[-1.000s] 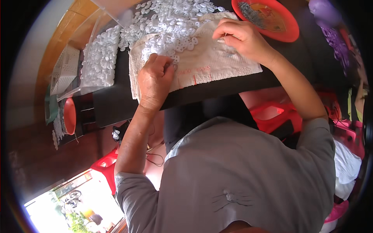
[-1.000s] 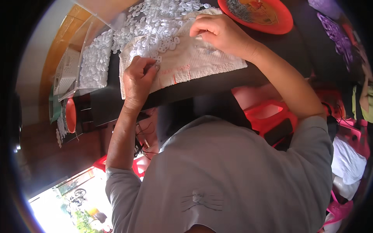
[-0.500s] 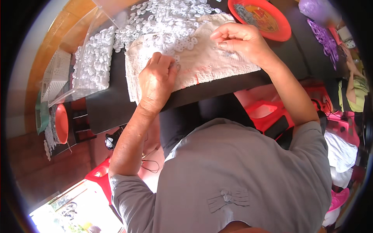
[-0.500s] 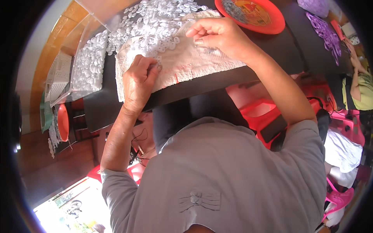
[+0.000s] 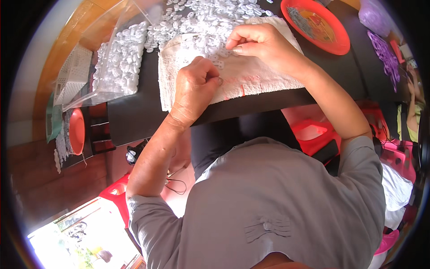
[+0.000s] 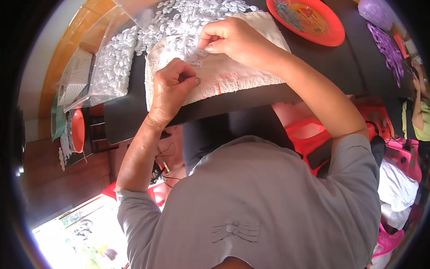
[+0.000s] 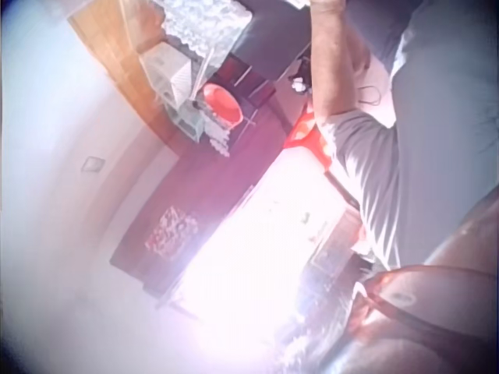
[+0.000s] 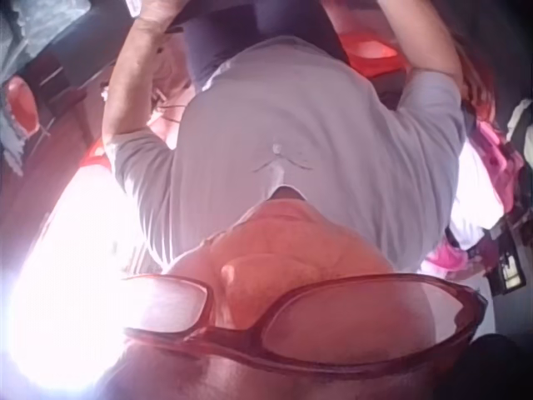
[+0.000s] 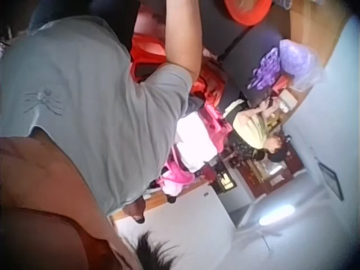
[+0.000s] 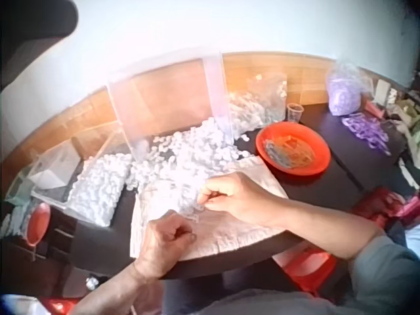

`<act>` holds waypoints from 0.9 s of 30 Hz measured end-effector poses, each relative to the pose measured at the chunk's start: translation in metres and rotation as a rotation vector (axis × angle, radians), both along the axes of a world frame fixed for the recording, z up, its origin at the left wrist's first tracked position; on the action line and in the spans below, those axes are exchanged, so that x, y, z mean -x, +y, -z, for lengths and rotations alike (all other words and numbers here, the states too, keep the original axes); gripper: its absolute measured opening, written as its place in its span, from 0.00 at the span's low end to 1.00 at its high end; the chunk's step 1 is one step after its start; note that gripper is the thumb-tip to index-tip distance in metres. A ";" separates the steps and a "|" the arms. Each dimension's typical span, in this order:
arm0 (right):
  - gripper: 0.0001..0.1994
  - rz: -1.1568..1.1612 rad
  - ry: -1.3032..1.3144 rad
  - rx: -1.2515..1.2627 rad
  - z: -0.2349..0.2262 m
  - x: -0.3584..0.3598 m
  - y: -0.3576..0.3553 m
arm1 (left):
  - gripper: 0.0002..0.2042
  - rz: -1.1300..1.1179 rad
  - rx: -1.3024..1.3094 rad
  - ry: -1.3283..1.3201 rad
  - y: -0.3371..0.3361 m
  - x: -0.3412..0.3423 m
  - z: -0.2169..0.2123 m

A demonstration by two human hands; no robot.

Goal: The person is sorting small white plastic components on a workbench.

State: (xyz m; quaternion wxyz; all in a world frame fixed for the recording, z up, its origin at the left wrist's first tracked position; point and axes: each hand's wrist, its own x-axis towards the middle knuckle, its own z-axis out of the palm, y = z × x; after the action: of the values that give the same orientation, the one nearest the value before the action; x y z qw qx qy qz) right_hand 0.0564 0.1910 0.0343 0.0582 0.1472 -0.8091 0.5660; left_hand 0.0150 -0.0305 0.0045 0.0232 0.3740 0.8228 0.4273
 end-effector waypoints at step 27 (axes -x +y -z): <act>0.07 0.232 0.182 0.008 -0.001 0.022 0.003 | 0.06 -0.071 -0.751 -1.055 0.059 0.040 -0.020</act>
State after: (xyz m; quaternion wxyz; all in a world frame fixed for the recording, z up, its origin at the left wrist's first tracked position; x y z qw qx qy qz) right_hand 0.0348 0.1941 0.0350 0.1969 0.1031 -0.8099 0.5429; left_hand -0.0254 0.0287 0.0249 0.2779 0.0690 0.5073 0.8128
